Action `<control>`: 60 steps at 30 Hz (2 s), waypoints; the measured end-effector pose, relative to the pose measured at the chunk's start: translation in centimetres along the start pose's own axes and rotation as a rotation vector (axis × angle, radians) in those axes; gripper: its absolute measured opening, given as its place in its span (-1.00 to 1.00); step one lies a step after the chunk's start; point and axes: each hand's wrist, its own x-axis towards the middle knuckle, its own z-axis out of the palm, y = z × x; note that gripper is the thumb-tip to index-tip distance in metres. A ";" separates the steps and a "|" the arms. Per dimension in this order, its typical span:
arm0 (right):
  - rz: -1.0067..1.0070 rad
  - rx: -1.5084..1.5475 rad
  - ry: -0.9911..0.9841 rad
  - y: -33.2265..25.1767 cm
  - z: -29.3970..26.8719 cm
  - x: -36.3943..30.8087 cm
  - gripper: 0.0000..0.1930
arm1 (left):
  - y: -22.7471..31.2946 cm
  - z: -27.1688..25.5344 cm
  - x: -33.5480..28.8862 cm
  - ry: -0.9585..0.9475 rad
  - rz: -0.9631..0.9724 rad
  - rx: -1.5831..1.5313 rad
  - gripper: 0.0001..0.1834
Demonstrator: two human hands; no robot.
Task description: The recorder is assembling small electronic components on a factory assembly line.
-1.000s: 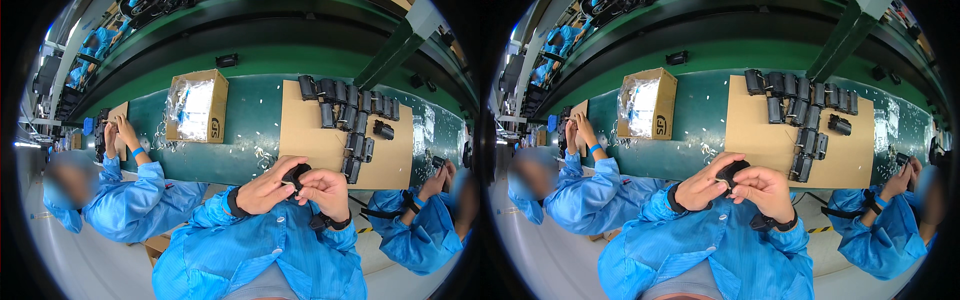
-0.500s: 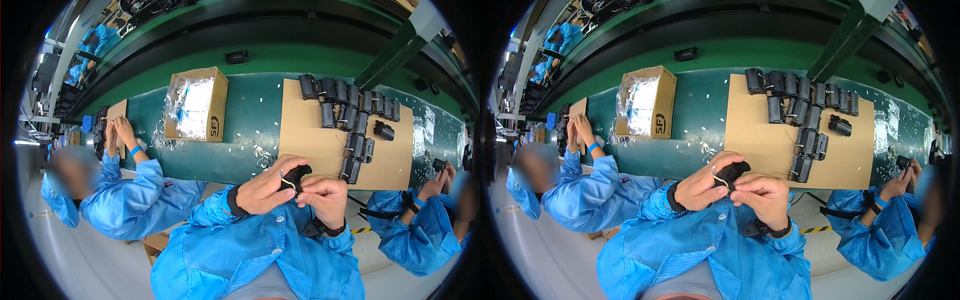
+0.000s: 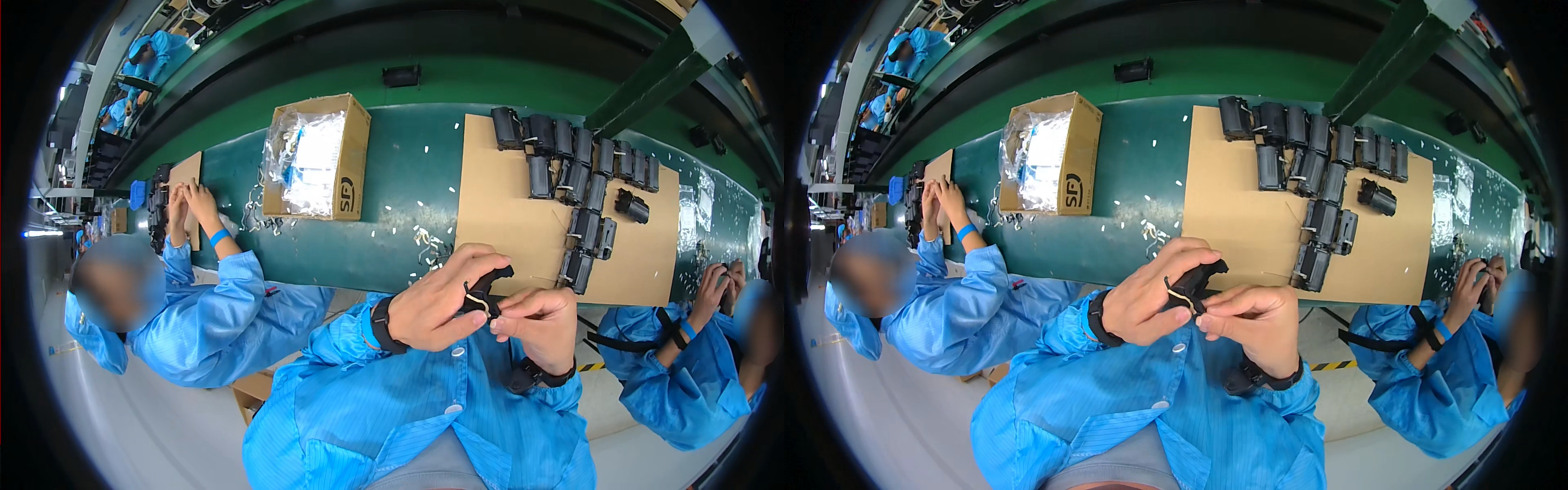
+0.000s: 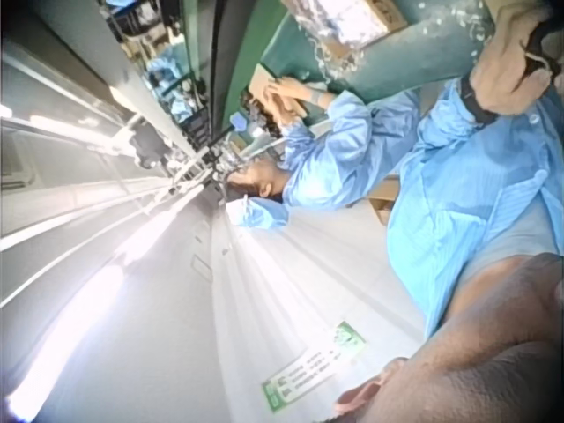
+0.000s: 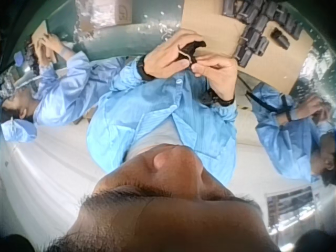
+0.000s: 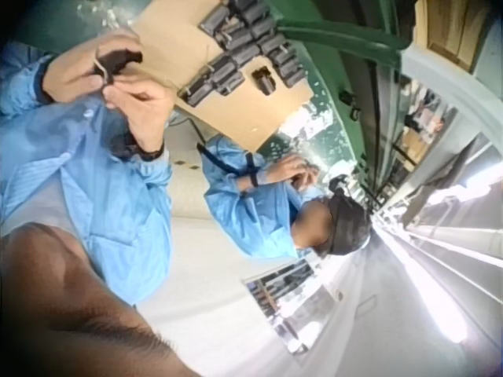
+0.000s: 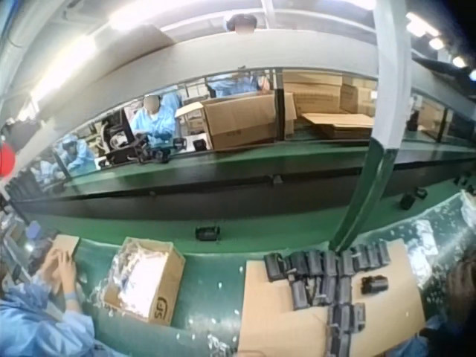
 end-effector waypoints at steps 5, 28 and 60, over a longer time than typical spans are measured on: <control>0.086 0.138 -0.024 0.5 -0.3 0.4 -0.88 | 0.1 -0.4 0.0 -0.038 -0.024 0.066 -0.26; -0.182 -0.259 0.098 -0.6 2.3 -1.3 -0.75 | -1.9 1.1 0.3 0.224 0.155 0.194 -0.28; -0.447 -0.633 0.007 -0.4 2.0 -0.9 -0.83 | -1.5 1.1 0.4 0.189 0.119 0.189 -0.29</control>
